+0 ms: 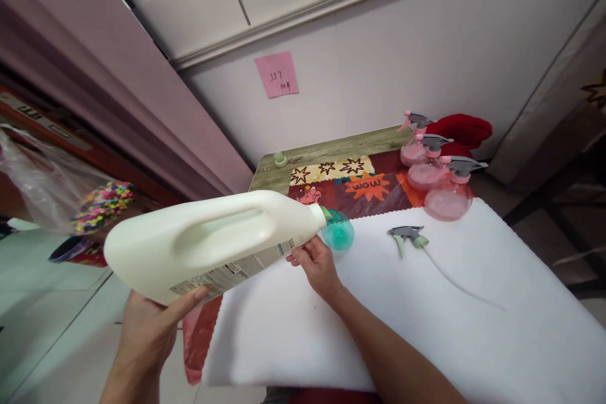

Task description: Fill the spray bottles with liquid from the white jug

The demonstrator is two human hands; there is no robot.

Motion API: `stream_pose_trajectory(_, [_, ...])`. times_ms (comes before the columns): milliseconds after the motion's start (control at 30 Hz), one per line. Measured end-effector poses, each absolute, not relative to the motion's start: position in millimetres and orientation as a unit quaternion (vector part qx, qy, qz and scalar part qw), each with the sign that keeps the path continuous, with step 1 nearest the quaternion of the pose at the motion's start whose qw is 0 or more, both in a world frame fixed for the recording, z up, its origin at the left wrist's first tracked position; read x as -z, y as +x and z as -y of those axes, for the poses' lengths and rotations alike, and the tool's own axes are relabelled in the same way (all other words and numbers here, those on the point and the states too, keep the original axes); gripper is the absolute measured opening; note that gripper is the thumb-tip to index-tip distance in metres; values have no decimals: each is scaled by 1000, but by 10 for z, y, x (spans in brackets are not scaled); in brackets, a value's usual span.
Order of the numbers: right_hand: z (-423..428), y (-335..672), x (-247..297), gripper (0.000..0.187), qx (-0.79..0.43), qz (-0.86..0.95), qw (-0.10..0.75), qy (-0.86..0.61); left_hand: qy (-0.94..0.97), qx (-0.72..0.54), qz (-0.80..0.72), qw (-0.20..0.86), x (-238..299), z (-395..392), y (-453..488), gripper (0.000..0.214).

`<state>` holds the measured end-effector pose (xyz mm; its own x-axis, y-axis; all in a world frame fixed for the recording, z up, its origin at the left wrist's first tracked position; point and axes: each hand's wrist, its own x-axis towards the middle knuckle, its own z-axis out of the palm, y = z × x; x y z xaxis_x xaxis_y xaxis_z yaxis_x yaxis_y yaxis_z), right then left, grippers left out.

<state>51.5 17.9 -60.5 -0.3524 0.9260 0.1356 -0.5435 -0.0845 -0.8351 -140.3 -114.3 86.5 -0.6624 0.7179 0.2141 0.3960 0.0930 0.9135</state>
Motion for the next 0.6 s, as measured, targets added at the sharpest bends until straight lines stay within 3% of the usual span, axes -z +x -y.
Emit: stream_pose_trajectory(600, [-202, 551, 586, 31, -692, 411, 538, -251, 397, -537, -730, 146, -939, 1059, -1451, 67])
